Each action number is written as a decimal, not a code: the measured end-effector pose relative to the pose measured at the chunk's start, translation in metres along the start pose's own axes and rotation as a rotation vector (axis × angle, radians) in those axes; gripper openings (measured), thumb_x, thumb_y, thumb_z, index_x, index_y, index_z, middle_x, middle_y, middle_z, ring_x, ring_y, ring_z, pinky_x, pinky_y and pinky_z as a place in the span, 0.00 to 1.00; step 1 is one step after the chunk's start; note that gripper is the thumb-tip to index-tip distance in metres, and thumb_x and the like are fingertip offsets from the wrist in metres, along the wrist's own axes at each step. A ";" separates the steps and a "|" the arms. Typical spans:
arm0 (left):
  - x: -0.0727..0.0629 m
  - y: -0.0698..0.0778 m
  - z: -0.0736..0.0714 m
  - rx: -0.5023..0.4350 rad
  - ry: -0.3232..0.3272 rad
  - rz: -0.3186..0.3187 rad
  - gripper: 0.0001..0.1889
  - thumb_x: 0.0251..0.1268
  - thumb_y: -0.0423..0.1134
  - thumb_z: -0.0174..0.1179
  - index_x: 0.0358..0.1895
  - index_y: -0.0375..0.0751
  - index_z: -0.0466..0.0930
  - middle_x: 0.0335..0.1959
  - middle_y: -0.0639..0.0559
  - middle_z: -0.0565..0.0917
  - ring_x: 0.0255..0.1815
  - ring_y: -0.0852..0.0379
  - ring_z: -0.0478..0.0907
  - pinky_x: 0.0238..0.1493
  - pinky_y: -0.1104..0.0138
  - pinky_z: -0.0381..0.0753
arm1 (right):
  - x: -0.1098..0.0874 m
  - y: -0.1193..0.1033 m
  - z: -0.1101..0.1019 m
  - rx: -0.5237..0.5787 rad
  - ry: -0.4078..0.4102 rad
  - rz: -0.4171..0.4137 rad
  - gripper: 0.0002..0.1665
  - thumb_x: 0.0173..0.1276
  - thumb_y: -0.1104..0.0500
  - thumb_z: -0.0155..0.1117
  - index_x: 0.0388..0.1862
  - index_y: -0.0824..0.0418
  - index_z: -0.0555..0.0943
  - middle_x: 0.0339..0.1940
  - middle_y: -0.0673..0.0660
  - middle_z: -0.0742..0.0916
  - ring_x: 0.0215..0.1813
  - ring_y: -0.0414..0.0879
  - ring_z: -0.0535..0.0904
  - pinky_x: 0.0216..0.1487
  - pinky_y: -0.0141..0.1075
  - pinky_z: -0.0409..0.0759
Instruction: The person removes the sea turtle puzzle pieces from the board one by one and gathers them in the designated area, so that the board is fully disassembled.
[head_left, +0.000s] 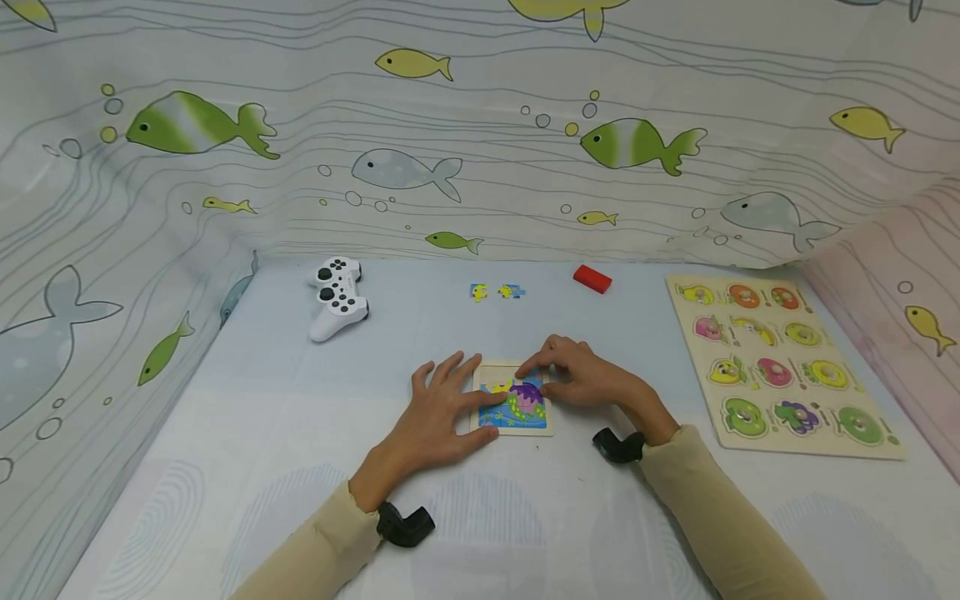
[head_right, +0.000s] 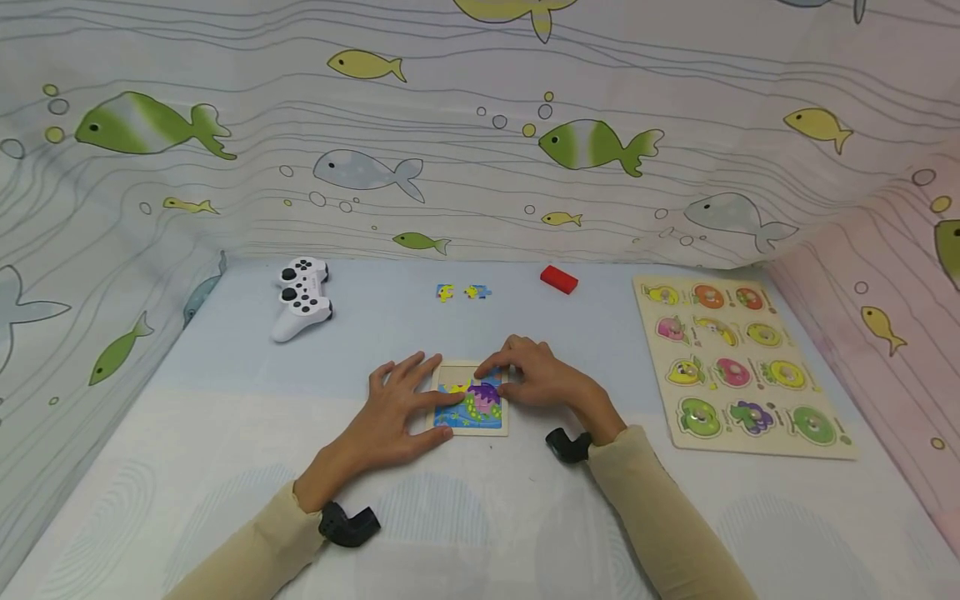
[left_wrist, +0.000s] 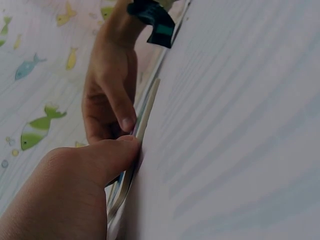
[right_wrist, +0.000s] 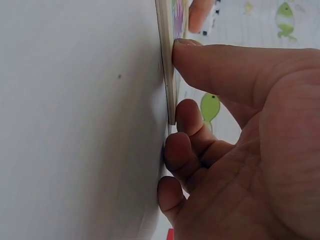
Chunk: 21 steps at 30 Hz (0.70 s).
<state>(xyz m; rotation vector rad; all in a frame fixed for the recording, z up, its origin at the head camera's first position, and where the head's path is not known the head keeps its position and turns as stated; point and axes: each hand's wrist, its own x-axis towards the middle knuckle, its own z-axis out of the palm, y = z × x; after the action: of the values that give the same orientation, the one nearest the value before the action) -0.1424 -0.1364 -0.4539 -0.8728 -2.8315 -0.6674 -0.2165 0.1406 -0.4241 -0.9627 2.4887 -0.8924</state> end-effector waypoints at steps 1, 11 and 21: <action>0.000 0.000 0.000 0.002 -0.001 -0.002 0.23 0.65 0.63 0.61 0.62 0.69 0.82 0.79 0.43 0.66 0.81 0.37 0.57 0.72 0.36 0.50 | 0.000 -0.001 0.000 -0.002 -0.002 0.005 0.21 0.67 0.63 0.66 0.55 0.45 0.87 0.46 0.51 0.81 0.48 0.43 0.70 0.47 0.42 0.60; 0.000 0.001 -0.001 0.006 -0.004 -0.006 0.23 0.64 0.63 0.61 0.62 0.69 0.82 0.79 0.43 0.65 0.81 0.38 0.57 0.72 0.36 0.50 | -0.001 -0.003 -0.001 -0.001 -0.002 0.008 0.19 0.67 0.63 0.67 0.53 0.45 0.87 0.45 0.50 0.81 0.48 0.43 0.71 0.48 0.42 0.61; 0.000 0.002 -0.002 0.002 -0.004 -0.008 0.23 0.64 0.62 0.61 0.62 0.68 0.83 0.79 0.43 0.65 0.81 0.37 0.58 0.72 0.36 0.50 | 0.000 -0.004 -0.002 0.020 0.013 -0.026 0.19 0.65 0.66 0.69 0.51 0.47 0.88 0.46 0.52 0.81 0.50 0.46 0.70 0.50 0.40 0.68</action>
<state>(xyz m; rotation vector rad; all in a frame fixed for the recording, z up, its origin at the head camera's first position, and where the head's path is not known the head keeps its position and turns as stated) -0.1414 -0.1360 -0.4520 -0.8646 -2.8403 -0.6647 -0.2156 0.1390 -0.4205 -0.9884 2.4780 -0.9330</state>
